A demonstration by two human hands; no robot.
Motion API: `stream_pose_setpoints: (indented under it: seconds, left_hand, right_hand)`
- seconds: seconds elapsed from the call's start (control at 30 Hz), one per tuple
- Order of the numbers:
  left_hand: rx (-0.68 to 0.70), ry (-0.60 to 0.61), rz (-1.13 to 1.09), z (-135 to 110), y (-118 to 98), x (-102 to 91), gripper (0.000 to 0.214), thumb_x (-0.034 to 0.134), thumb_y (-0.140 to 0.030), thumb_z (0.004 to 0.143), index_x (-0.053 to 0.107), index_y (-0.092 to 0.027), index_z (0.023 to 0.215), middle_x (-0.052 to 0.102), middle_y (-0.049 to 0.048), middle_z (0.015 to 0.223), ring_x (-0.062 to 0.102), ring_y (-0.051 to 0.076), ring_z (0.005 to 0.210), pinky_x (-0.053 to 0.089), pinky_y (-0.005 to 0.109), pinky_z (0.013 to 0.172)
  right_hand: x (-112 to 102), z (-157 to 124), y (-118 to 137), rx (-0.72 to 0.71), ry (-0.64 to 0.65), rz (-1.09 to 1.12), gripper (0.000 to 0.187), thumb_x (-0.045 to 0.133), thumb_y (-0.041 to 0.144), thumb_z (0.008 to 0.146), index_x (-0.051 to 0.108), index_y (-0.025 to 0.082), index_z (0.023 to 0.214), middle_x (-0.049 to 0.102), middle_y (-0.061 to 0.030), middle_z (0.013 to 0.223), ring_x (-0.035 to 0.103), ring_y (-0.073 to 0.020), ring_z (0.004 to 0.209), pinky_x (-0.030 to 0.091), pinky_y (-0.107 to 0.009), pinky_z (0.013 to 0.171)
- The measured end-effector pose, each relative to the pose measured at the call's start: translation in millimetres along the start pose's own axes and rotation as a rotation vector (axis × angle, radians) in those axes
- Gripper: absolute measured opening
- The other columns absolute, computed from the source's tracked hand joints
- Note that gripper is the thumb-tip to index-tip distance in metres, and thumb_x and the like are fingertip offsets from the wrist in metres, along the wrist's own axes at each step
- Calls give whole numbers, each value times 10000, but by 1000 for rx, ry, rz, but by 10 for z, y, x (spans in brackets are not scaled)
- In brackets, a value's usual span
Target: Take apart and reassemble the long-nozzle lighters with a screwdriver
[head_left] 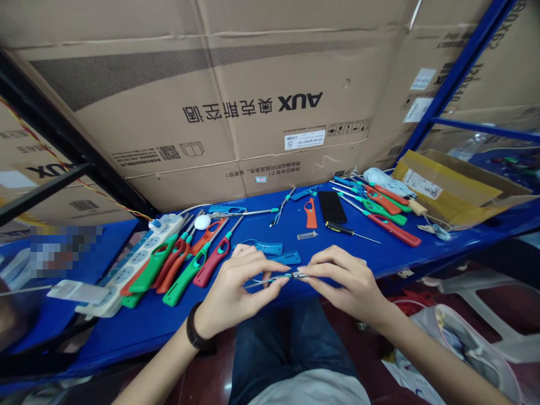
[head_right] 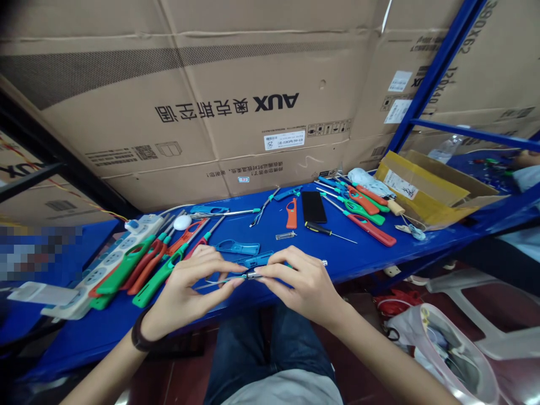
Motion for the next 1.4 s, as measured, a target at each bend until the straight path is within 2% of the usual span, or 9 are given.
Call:
stream_pose_setpoints:
  seconds: [0.2,0.5,0.87,0.97,1.13,1.4]
  left_hand:
    - [35,-18,-17,13,-20,12,94,665,-244,817,717,-209,887,583,-34,562,505,105,552,359,281,649]
    - [-65,-65,-86,4,25,53,80,672,-262,814,734,-212,818,589,-29,547,492,107,551,369,279,642]
    - [-73,-83,-159,43,-3,34,60,700,-194,782,746,-194,821,565,-40,524,468,101,533,366,281,629]
    - [-47,-95,-157,38,-4,33,76,703,-187,779,746,-200,841,589,-36,539,477,102,538,365,283,630]
    - [97,-94,-73,19,-47,22,159,686,-148,790,731,-214,927,625,-33,593,494,95,545,348,292,641]
    - [197,-92,50,-26,-83,41,197,657,-135,819,690,-208,999,595,-43,610,466,91,563,340,288,655]
  right_hand:
    - [8,16,16,-25,-14,-11,123,618,147,838,677,225,912,668,-41,818,611,-156,749,516,-292,676]
    - [2,31,6,0,-7,-1,152,627,195,847,685,232,982,683,-30,813,634,-141,734,522,-255,649]
    - [-31,52,12,54,16,79,160,652,174,828,681,215,980,714,-30,847,656,-153,760,547,-273,682]
    - [-40,59,14,62,17,114,176,653,166,828,676,218,995,716,-30,859,656,-157,775,553,-281,693]
    - [-41,74,30,69,16,143,176,654,166,828,678,216,996,715,-30,847,657,-155,773,558,-276,693]
    - [-41,70,55,32,-31,53,128,649,176,833,684,191,955,699,-39,815,652,-150,753,550,-269,680]
Point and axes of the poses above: each hand's wrist, its own z-axis towards the middle knuckle, its own x-axis out of the palm, y = z × x, the point moved 4 cm from there along z, towards the middle knuckle
